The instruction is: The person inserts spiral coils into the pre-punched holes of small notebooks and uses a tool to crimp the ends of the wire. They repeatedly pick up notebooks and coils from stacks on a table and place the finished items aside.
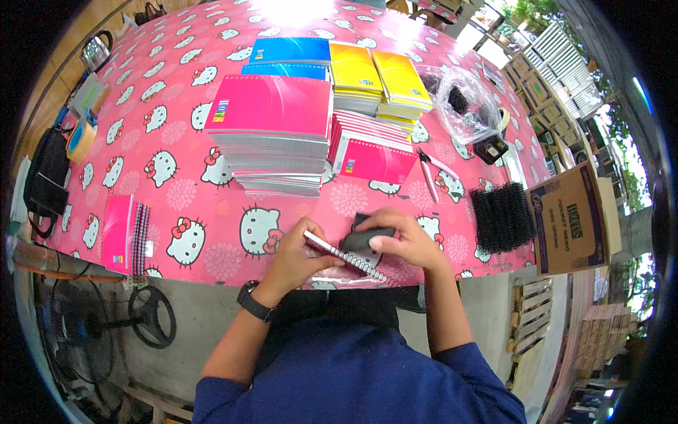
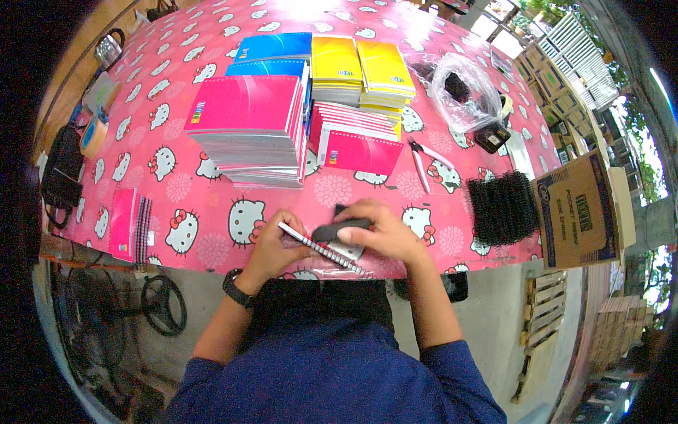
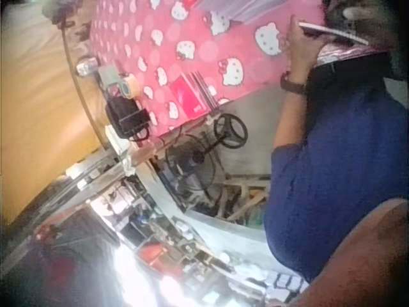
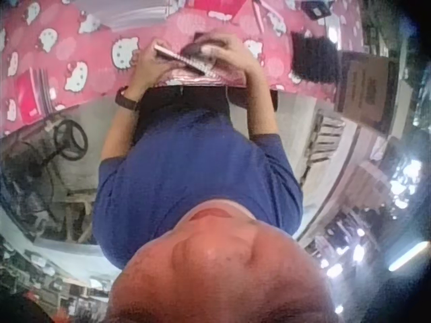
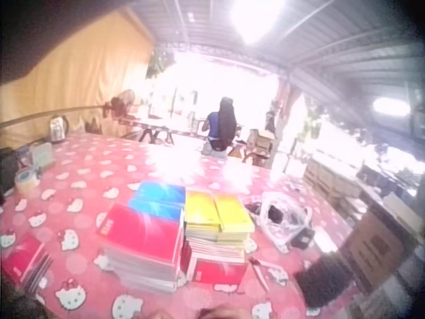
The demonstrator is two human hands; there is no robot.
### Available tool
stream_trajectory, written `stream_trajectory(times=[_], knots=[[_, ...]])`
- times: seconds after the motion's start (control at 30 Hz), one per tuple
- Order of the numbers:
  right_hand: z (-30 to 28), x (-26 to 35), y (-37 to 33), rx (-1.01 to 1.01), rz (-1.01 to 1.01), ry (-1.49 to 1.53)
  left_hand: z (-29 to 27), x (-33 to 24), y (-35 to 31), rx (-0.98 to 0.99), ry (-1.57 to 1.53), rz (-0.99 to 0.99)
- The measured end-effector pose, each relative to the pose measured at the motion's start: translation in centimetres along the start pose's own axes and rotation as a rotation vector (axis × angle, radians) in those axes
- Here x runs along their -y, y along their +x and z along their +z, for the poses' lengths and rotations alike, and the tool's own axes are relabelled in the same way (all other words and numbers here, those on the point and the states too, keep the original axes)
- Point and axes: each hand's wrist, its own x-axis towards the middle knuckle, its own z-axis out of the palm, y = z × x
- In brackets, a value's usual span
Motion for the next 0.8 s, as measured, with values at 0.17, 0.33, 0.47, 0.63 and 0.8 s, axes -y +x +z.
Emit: stream_trajectory(times=[0.17, 0.33, 0.47, 0.63, 0.8], knots=[[0.5, 0.5, 0.6, 0.080, -0.071, -0.015, -0.1, 0.6, -0.2, -0.012, 0.081, -0.027], [0.9, -0.6, 0.9, 0.053, -0.132, 0.150, -0.1, 0.4, -0.1, 0.008, 0.123, -0.007], [1.0, -0.6, 1.8, -0.055, 0.090, -0.050, -0.3, 0.7, -0.1, -0.011, 0.156, 0.050], [1.1, -1.2, 2.0, -0.178, 0.208, -0.241, -0.1, 0.3, -0.1, 0.008, 0.110, 0.020], [0.1, -0.3, -0.2, -0.407, -0.038, -0.824, 0.3, -1.4, 0.2, 0.005, 0.198, 0.074]])
